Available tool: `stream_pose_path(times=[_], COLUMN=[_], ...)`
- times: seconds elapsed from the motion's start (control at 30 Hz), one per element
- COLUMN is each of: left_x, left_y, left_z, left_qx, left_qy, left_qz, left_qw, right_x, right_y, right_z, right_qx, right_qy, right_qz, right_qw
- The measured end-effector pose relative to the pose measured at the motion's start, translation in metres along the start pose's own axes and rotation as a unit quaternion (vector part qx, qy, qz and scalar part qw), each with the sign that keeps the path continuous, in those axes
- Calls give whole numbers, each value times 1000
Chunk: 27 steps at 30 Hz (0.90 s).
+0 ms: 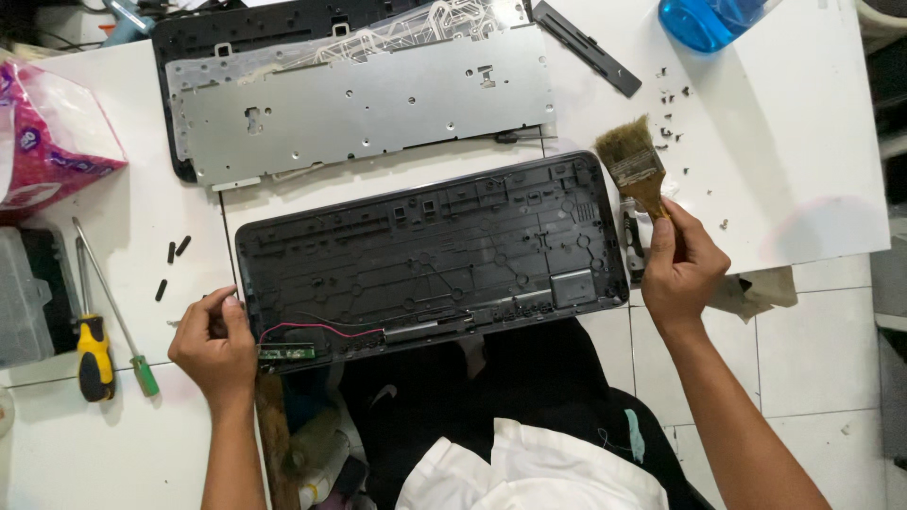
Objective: The person cleans the inside of a disassembled keyboard using a brush, then places a metal plate over the internal components and secures it.
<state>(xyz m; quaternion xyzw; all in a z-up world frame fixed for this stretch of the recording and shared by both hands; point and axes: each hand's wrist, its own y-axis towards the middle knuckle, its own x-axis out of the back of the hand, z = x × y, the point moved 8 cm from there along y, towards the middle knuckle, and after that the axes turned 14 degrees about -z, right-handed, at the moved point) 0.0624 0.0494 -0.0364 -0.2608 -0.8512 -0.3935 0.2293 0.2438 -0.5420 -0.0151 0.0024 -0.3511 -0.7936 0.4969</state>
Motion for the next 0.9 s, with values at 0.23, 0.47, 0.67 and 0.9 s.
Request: stream_pose_path(times=[0.23,0.47,0.67,0.9], left_x=[2,1,1,0], left_y=[-5,-8,-7,-5], left_z=[-13,-10,-18,-19], left_qx=[7,-5,-20,-30], left_qy=[25,47,60,48], left_qz=[24,29,31,28], left_qw=[999,998,998,998], right_x=[1,5,8,9], right_y=[-3,-7,-8,-9], right_z=[-7,-26,-30,-33], right_qx=[-63,-108,-117,-97], right_qy=[-36,-28,-36,-37], right_qz=[-3,-8,-11,-16], right_qw=[997,994,992,995])
